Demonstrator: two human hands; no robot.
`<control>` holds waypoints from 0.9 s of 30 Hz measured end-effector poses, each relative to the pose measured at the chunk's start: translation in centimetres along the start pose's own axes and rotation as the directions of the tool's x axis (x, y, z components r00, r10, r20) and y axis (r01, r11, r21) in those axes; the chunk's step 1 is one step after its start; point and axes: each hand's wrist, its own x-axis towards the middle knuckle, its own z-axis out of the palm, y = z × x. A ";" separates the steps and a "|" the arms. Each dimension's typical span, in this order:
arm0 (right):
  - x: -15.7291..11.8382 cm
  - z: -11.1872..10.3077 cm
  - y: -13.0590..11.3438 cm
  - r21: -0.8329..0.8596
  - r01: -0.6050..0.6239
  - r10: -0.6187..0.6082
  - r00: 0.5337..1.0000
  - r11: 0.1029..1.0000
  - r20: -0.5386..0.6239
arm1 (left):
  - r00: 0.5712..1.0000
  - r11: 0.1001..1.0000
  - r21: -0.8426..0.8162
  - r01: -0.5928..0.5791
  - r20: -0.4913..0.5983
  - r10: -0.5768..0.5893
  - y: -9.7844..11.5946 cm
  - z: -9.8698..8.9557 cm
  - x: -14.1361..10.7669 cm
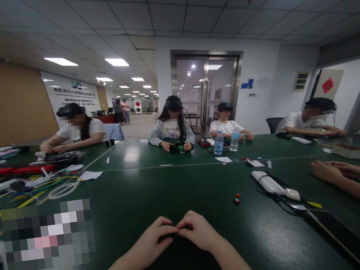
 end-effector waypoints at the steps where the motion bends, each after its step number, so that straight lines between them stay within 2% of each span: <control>1: 0.0 0.1 0.0 0.005 -0.012 0.012 1.000 1.000 -0.011 | 1.000 1.000 0.010 -0.004 -0.001 0.004 0.0 0.1 0.0; 4: 0.0 0.1 0.3 0.028 -0.068 0.069 0.997 0.997 -0.040 | 0.999 0.996 0.077 -0.033 -0.009 0.034 -0.6 0.0 0.0; 6: 0.0 -0.1 0.7 0.075 -0.098 0.101 0.994 0.992 -0.044 | 0.998 0.988 0.152 -0.032 -0.053 0.040 -1.6 -0.5 0.1; 8: 0.1 -0.3 1.1 0.136 -0.104 0.112 0.993 0.985 -0.047 | 0.989 0.971 0.236 0.039 -0.149 -0.004 -3.2 -1.7 0.1; 10: 0.1 -0.5 1.4 0.179 -0.101 0.111 0.993 0.979 -0.047 | 0.954 0.928 0.315 0.199 -0.280 -0.110 -5.3 -3.5 -0.4; 11: 0.1 -0.5 1.5 0.187 -0.101 0.111 0.993 0.977 -0.044 | 0.920 0.886 0.349 0.306 -0.349 -0.180 -6.4 -4.6 -0.9; 12: 0.1 -0.5 1.6 0.191 -0.101 0.110 0.993 0.976 -0.037 | 0.865 0.822 0.370 0.433 -0.427 -0.263 -7.6 -5.6 -1.4; 14: 0.1 -0.5 1.6 0.194 -0.103 0.109 0.994 0.975 -0.018 | 0.694 0.665 0.323 0.674 -0.585 -0.420 -9.6 -7.5 -2.7; 15: 0.1 -0.5 1.6 0.197 -0.106 0.110 0.994 0.975 -0.011 | 0.609 0.606 0.259 0.753 -0.624 -0.490 -10.4 -8.3 -3.3; 16: 0.0 -0.5 1.5 0.200 -0.108 0.112 0.994 0.974 -0.006 | 0.541 0.563 0.205 0.800 -0.652 -0.531 -11.1 -8.8 -3.8; 17: -0.1 -0.5 1.5 0.202 -0.112 0.115 0.993 0.973 0.000 | 0.504 0.539 0.178 0.823 -0.666 -0.550 -11.6 -9.2 -4.2; 19: -0.2 -0.5 1.4 0.193 -0.121 0.123 0.992 0.974 -0.001 | 0.483 0.531 0.161 0.832 -0.682 -0.549 -12.2 -9.4 -4.6; 22: -0.3 -0.6 1.1 0.179 -0.127 0.129 0.992 0.976 0.000 | 0.493 0.546 0.173 0.819 -0.700 -0.517 -12.4 -9.1 -4.4; 27: -0.3 -0.7 0.8 0.182 -0.141 0.141 0.990 0.973 0.011 | 0.483 0.554 0.158 0.817 -0.712 -0.510 -12.4 -8.8 -4.3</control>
